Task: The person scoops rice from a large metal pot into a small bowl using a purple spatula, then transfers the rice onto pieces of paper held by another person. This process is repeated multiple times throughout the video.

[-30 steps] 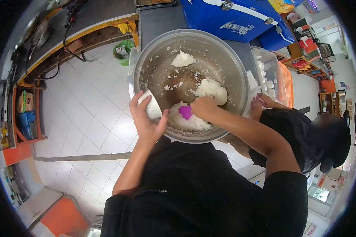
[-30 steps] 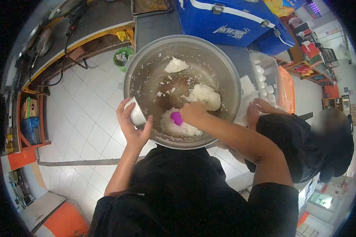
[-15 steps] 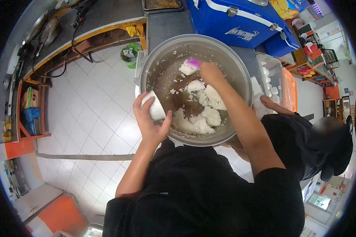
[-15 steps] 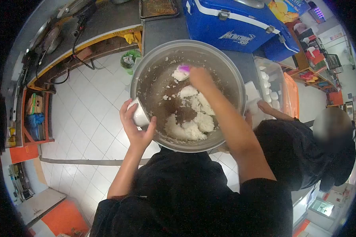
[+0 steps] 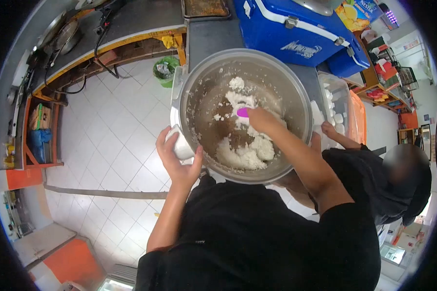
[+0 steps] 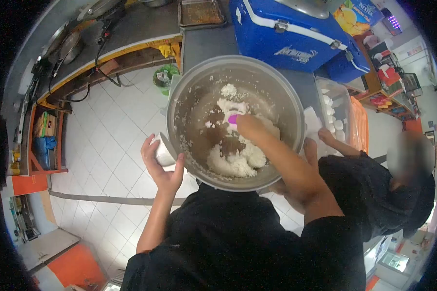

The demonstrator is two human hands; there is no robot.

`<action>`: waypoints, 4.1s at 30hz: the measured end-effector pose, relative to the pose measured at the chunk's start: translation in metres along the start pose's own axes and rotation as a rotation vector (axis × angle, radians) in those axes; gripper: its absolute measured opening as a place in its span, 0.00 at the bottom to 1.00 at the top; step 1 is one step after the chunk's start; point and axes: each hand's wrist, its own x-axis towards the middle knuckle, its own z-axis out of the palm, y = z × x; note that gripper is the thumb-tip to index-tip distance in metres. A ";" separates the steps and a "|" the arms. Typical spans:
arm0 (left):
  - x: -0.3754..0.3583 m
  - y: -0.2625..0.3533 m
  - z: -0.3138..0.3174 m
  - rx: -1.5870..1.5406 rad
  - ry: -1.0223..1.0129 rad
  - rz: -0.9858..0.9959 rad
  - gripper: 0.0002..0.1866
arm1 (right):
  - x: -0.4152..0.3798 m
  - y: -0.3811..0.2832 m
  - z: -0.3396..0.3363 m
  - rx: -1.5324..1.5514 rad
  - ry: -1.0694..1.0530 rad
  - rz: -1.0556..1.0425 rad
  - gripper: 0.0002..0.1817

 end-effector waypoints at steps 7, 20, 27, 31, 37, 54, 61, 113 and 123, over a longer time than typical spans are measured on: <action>0.011 0.005 0.024 -0.058 -0.094 0.041 0.37 | 0.045 -0.015 -0.060 -0.198 0.171 -0.036 0.17; 0.008 0.004 0.051 -0.055 -0.069 0.110 0.36 | -0.036 -0.008 -0.017 -0.260 0.064 -0.148 0.11; 0.005 0.004 0.053 -0.047 -0.074 0.116 0.36 | 0.024 0.063 0.006 -0.494 0.033 -0.404 0.11; 0.002 0.006 0.054 -0.033 -0.090 0.105 0.36 | -0.042 0.034 0.022 -0.357 -0.261 -0.415 0.13; 0.007 0.015 0.054 0.020 -0.158 0.103 0.35 | -0.034 0.054 0.034 0.020 -0.378 -0.509 0.15; 0.024 0.024 0.094 -1.718 -0.572 -1.360 0.27 | -0.176 -0.054 -0.093 0.107 0.619 -0.134 0.11; 0.031 0.019 0.095 -1.459 -0.423 -1.057 0.18 | -0.145 -0.049 0.000 0.561 0.478 -0.187 0.17; 0.023 0.036 0.077 -1.381 -0.595 -0.983 0.21 | -0.207 -0.063 -0.006 0.209 0.492 -0.184 0.32; 0.004 0.073 0.118 -1.268 -0.511 -0.743 0.19 | -0.198 -0.063 0.028 0.880 0.566 -0.175 0.08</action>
